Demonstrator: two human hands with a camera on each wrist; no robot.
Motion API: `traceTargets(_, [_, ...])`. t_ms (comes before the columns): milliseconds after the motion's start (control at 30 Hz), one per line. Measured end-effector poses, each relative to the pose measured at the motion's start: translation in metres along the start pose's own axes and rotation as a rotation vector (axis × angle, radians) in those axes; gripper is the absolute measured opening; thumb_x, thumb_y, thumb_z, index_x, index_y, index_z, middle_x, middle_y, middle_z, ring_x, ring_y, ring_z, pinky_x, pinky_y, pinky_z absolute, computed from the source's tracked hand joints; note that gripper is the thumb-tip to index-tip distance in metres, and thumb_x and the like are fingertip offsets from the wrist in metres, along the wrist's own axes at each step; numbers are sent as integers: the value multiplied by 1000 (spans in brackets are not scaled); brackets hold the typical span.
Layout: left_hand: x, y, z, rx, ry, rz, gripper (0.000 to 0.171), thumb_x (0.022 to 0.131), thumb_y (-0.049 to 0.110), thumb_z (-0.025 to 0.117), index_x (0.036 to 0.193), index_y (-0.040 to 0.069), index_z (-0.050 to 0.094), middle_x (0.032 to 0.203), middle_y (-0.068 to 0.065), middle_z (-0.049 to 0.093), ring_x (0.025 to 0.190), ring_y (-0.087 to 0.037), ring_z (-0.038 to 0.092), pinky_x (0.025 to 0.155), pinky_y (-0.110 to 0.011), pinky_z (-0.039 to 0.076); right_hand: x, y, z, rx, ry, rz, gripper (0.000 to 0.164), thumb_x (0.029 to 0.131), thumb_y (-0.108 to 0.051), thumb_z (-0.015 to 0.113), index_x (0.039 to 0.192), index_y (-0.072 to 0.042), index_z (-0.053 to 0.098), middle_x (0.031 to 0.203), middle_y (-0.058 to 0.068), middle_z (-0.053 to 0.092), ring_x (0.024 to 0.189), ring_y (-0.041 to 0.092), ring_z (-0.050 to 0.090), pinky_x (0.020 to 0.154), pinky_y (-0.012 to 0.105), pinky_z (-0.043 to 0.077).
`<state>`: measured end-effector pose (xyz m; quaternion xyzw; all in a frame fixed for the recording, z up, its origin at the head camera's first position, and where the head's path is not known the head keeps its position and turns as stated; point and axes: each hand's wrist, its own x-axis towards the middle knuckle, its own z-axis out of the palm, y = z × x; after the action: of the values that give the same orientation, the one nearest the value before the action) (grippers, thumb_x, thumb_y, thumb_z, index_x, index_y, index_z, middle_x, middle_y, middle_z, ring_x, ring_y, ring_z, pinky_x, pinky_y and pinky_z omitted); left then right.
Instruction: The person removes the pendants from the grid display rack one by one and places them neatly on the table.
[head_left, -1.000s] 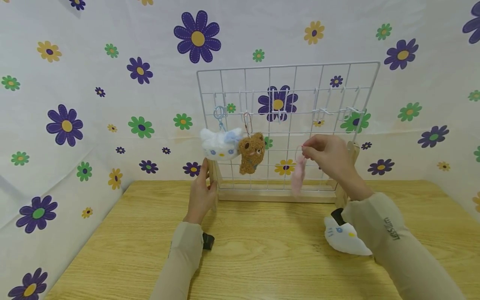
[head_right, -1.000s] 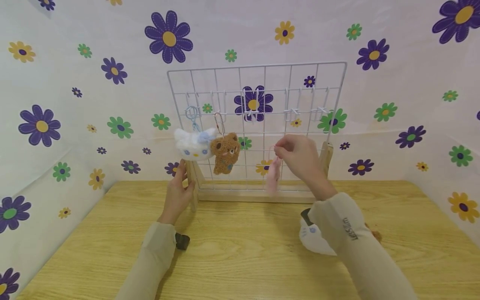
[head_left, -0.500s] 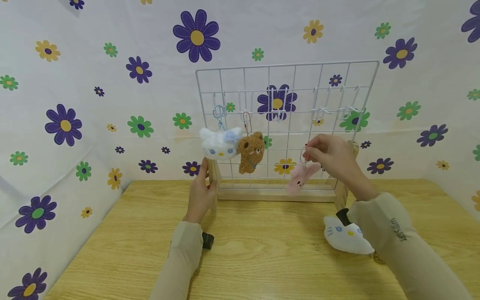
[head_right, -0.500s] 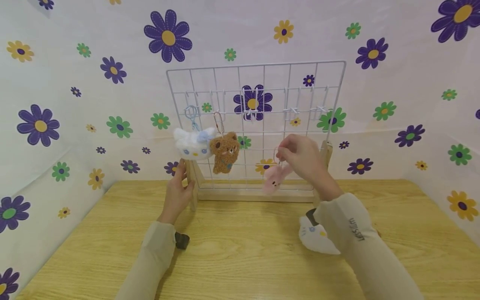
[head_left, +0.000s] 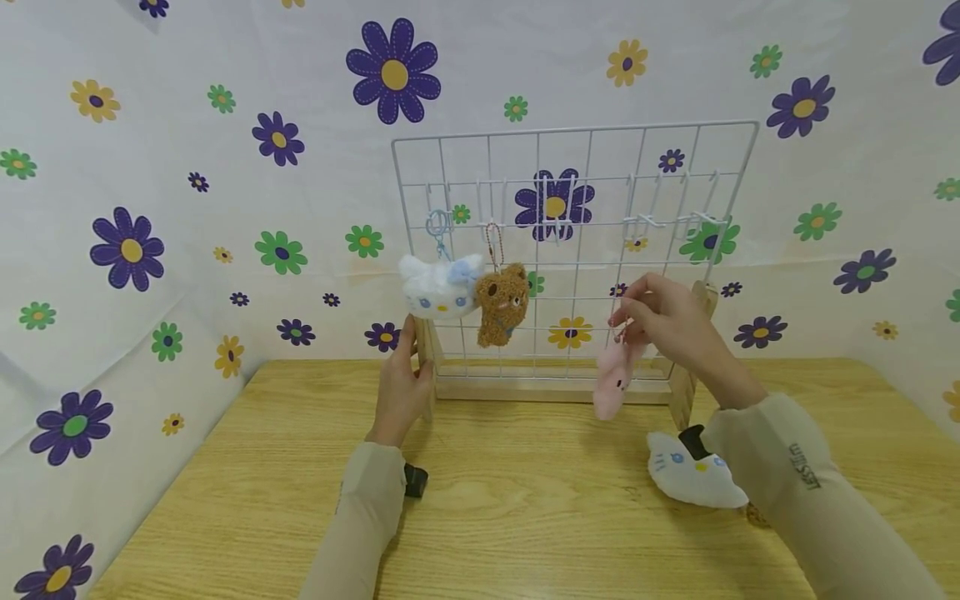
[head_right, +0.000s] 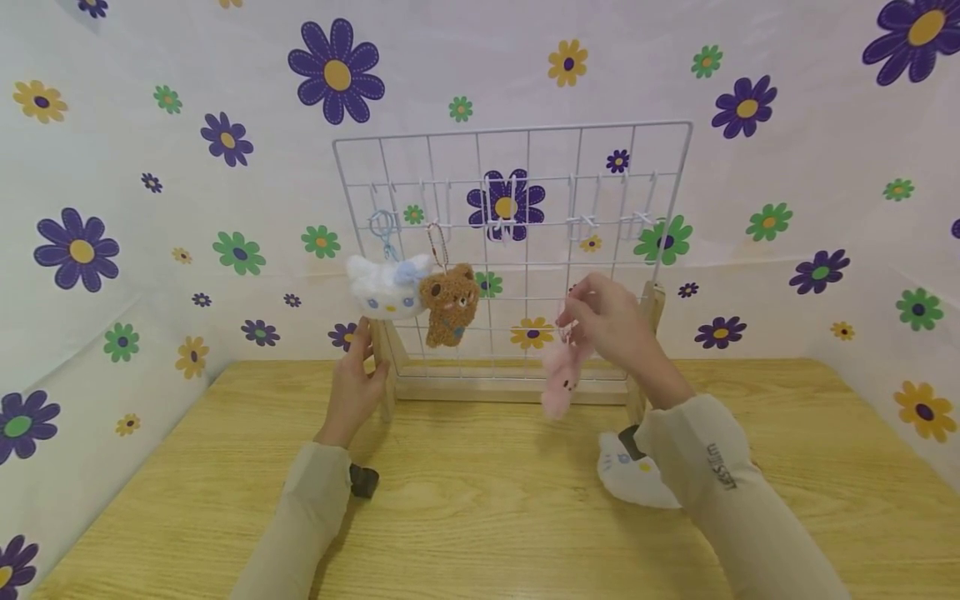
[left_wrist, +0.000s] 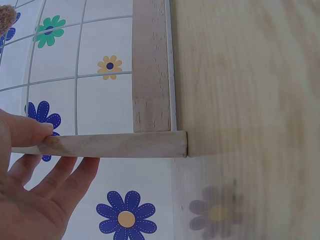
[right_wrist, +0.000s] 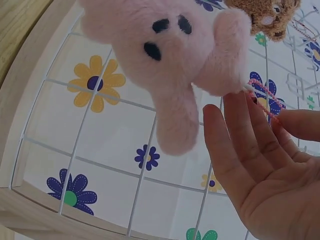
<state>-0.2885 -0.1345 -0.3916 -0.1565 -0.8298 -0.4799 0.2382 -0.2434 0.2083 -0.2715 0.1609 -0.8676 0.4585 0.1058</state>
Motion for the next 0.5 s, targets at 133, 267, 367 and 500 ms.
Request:
traceTargets(133, [0,0,0,-1,-2,2,73,93,-16,54,159,-1,25,151,-30,42,125,-49,54,92,-55,56,-1,2,1,-42,-4,13,16,106,-4,48,112,10,53,100,27,69,79,31,70,66,22,61])
traceTargets(267, [0,-1,0,3,1,13,73,93,-16,55,158,-2,26,150,-31,43,125,-49,55,91,-55,57,-2,3,1,-79,-10,27,17,106,-5,48,113,9,53,100,26,69,79,31,69,65,24,61])
traceTargets(367, [0,-2,0,5,4,22,73,93,-16,55,158,-3,26,149,-31,44,124,-49,56,90,-55,57,-2,4,1,-101,-18,43,17,106,-6,48,113,9,54,100,25,68,79,30,68,68,24,61])
traceTargets(500, [0,-2,1,10,4,22,73,93,-16,56,158,-4,26,150,-31,43,124,-49,55,90,-54,57,-3,5,1,-109,-32,49,17,106,-6,48,113,9,54,101,24,68,79,29,68,72,25,61])
